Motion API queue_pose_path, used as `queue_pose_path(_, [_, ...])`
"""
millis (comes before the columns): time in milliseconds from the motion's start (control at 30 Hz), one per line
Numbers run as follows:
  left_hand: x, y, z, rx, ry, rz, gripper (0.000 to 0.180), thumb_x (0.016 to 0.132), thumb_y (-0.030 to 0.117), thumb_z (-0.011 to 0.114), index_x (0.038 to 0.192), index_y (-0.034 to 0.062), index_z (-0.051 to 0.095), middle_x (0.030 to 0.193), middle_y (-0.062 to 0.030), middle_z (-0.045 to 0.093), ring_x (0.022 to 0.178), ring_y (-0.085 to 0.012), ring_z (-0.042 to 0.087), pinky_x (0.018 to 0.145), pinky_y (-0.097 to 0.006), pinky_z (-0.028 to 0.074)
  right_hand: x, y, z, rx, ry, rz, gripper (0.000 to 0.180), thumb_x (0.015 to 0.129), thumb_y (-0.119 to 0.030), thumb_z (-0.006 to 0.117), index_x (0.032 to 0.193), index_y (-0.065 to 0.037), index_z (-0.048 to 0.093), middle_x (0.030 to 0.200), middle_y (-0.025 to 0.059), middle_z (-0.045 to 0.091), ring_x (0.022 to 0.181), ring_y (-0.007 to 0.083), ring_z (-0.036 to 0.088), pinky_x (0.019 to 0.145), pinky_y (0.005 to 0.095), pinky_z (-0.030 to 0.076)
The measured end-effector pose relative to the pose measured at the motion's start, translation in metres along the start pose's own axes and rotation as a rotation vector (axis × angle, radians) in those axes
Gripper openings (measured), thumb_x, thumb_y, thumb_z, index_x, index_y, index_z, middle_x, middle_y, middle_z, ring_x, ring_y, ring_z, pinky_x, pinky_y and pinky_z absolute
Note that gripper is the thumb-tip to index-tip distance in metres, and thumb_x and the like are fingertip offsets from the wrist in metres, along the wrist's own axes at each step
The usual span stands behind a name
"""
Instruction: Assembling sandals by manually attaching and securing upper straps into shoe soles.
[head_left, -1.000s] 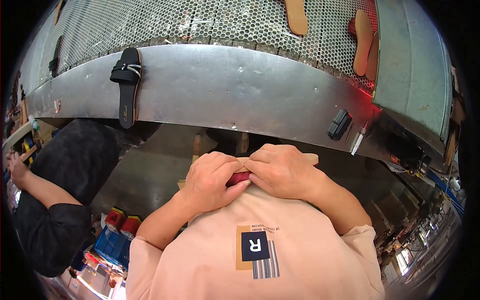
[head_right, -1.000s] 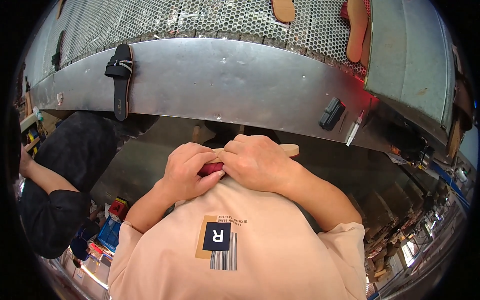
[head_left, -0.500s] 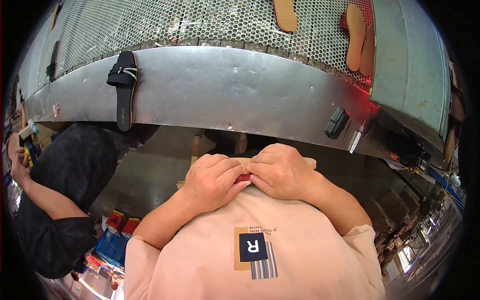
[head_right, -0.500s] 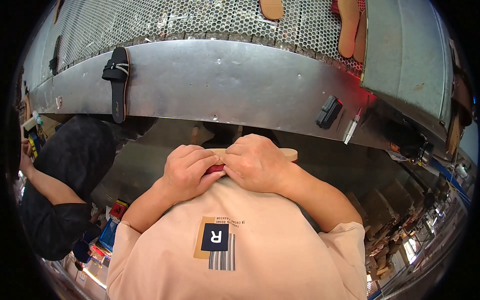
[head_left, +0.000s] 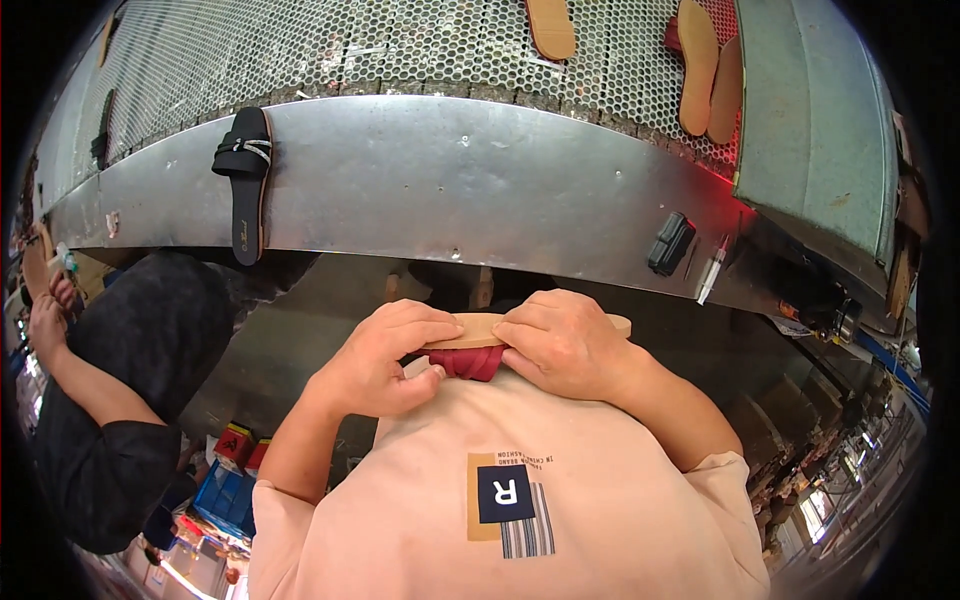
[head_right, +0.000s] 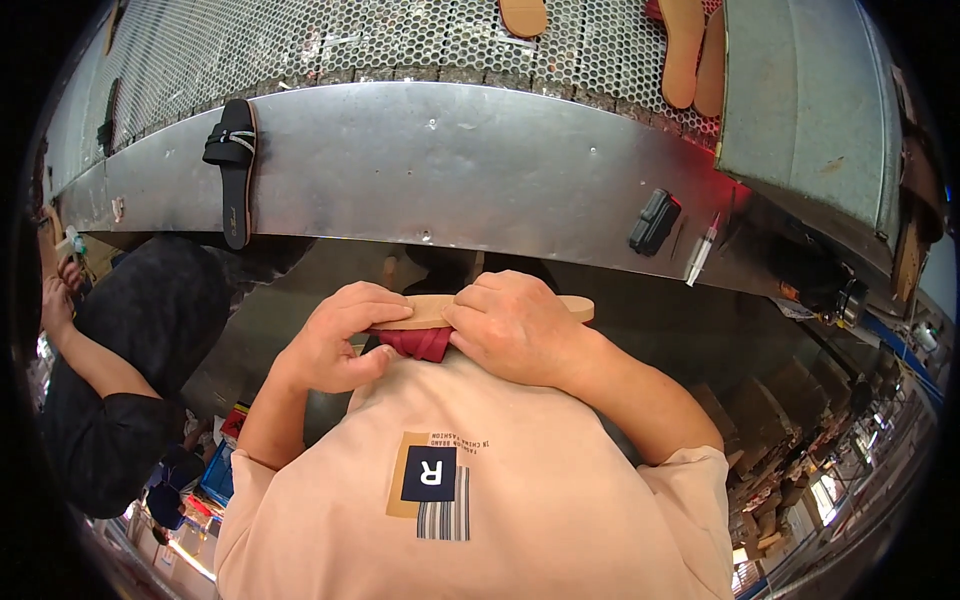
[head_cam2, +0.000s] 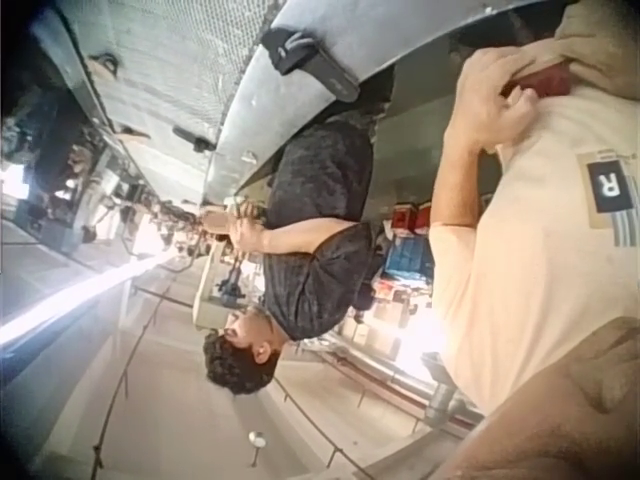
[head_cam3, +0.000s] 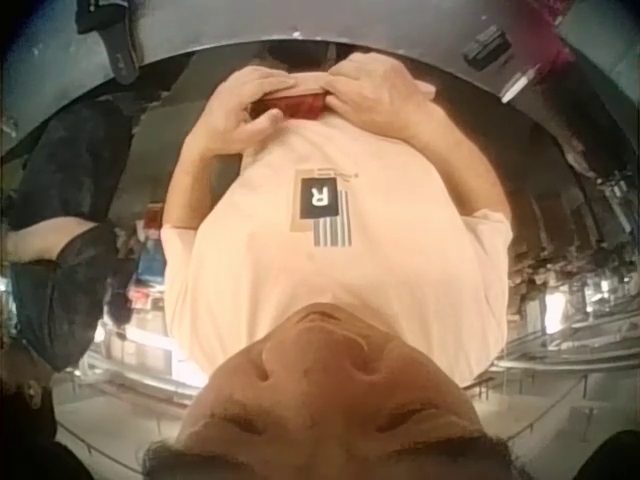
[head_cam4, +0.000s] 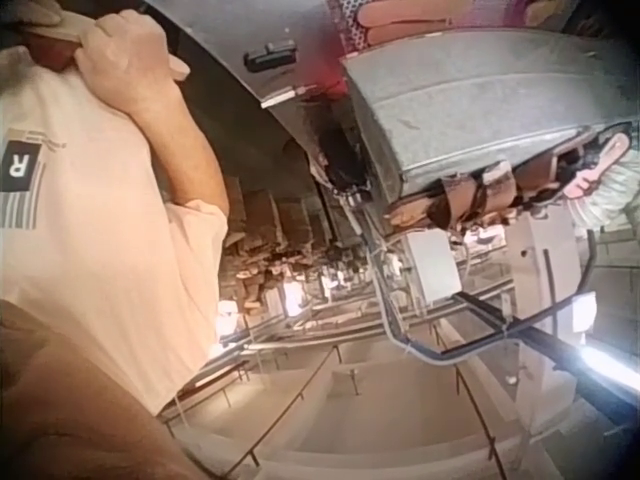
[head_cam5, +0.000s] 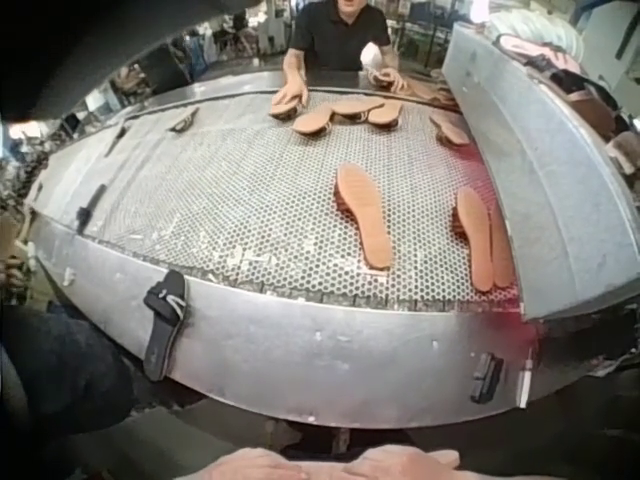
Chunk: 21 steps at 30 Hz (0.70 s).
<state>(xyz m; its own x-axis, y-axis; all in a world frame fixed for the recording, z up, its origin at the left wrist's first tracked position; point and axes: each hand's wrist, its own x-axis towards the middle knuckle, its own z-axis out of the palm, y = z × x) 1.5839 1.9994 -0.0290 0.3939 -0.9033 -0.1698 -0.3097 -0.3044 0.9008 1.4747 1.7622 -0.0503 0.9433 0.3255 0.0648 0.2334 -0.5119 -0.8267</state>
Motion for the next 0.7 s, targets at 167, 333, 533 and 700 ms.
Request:
queue_pose_path(167, [0.001, 0.003, 0.005, 0.021, -0.015, -0.025, 0.045, 0.066, 0.000, 0.071, 0.111, 0.0005, 0.064, 0.109, -0.0147, 0.066, 0.098, -0.0325, 0.063, 0.087, -0.040, 0.050, -0.005, 0.000, -0.001, -0.008, 0.010, 0.031, 0.023, 0.070, -0.008, 0.074, 0.091, -0.002, 0.067, 0.084, 0.0089, 0.067, 0.075, 0.0260, 0.064, 0.066, 0.0369, 0.053])
queue_pose_path(333, [0.002, 0.008, 0.010, 0.027, 0.012, -0.032, 0.039, 0.070, 0.008, 0.076, 0.107, 0.0004, 0.065, 0.107, -0.0139, 0.066, 0.097, -0.0311, 0.063, 0.084, -0.039, 0.052, -0.009, 0.000, -0.001, -0.026, 0.023, 0.021, 0.025, 0.068, -0.007, 0.072, 0.092, -0.003, 0.067, 0.083, 0.0084, 0.066, 0.074, 0.0250, 0.063, 0.065, 0.0365, 0.052])
queue_pose_path(533, [0.004, 0.007, 0.018, -0.016, 0.062, 0.022, 0.041, 0.065, 0.011, 0.084, 0.101, 0.0004, 0.066, 0.101, -0.0143, 0.066, 0.091, -0.0299, 0.064, 0.076, -0.037, 0.053, -0.012, 0.003, -0.004, -0.012, 0.043, -0.009, 0.025, 0.066, -0.005, 0.071, 0.090, -0.003, 0.068, 0.082, 0.0079, 0.065, 0.073, 0.0242, 0.062, 0.063, 0.0361, 0.052])
queue_pose_path(700, [0.006, 0.011, 0.026, 0.040, 0.086, 0.073, 0.037, 0.066, 0.011, 0.083, 0.096, 0.0007, 0.066, 0.095, -0.0131, 0.066, 0.086, -0.0295, 0.064, 0.071, -0.037, 0.052, -0.015, 0.007, -0.004, -0.001, 0.070, -0.034, 0.026, 0.064, -0.004, 0.072, 0.090, -0.001, 0.068, 0.082, 0.0082, 0.065, 0.072, 0.0240, 0.062, 0.063, 0.0358, 0.052])
